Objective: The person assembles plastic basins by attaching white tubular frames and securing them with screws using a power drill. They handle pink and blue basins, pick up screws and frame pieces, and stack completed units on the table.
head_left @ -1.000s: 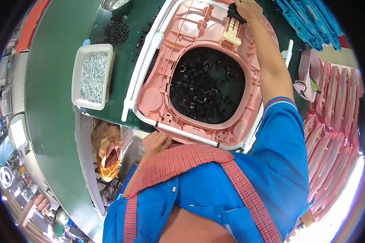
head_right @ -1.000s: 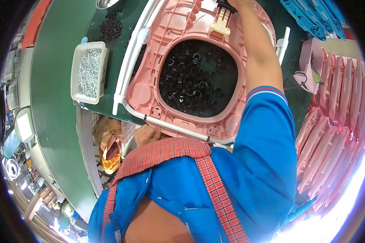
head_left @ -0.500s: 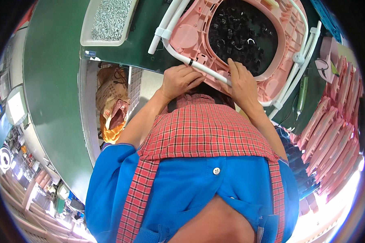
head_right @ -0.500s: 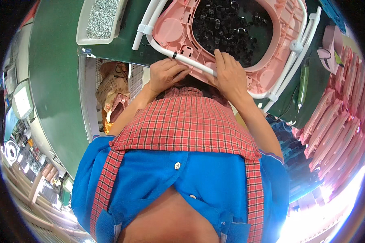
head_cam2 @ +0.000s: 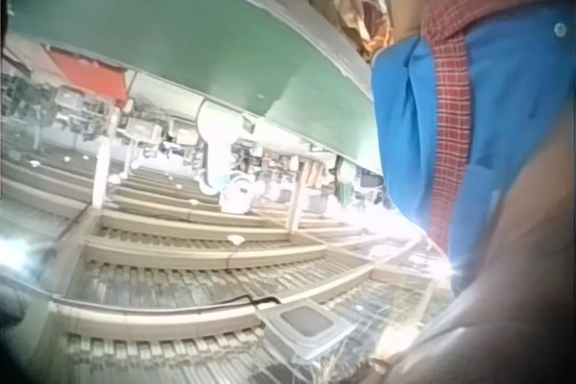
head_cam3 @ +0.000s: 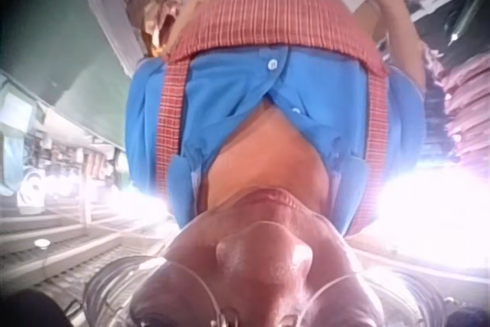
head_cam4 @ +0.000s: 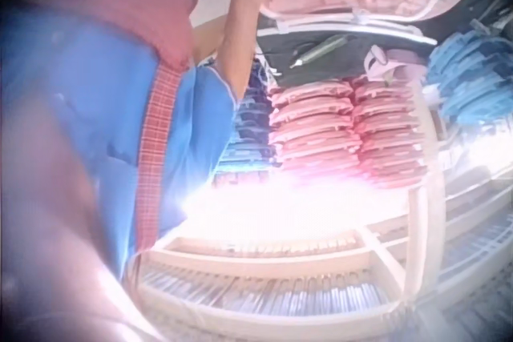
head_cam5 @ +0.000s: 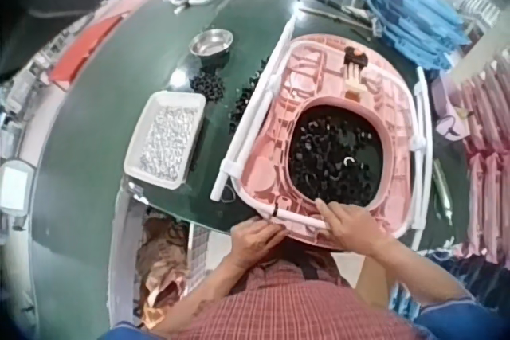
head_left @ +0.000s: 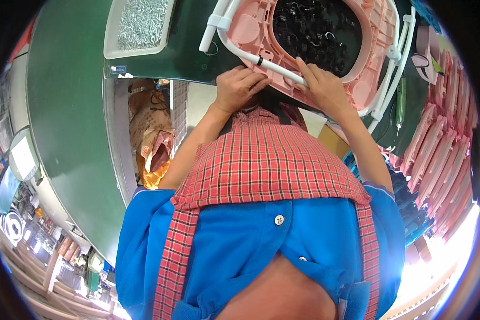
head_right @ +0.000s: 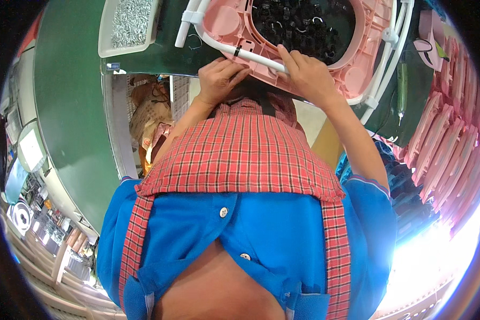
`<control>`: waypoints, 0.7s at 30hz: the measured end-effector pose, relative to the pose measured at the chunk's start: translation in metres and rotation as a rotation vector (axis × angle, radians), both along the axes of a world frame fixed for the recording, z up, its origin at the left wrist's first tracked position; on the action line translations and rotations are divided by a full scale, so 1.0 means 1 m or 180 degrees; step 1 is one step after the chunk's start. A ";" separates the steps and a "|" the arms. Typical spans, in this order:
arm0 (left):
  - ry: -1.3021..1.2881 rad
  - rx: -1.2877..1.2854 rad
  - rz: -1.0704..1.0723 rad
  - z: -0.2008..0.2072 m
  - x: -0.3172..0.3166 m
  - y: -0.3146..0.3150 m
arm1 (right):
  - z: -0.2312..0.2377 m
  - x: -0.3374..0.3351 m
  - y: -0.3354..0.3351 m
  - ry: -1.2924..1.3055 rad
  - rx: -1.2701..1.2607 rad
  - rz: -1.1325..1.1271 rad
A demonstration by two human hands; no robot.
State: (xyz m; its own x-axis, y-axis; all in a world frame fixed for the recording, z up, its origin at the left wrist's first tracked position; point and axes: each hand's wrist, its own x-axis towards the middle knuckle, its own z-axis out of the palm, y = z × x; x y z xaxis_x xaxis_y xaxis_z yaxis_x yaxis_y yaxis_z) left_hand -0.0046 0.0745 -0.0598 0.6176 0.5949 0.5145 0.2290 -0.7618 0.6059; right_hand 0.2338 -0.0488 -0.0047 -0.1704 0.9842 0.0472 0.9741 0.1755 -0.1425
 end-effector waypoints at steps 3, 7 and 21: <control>-0.0061 -0.0126 0.0005 -0.003 -0.001 0.000 | 0.005 0.003 0.001 0.0153 0.0069 0.0110; 0.0175 -0.0040 -0.0058 -0.001 0.000 0.001 | 0.009 0.004 0.000 0.0263 0.0075 0.0089; -0.0288 0.0717 -0.1968 0.029 0.053 0.009 | 0.021 -0.020 -0.020 0.0781 0.0224 -0.0782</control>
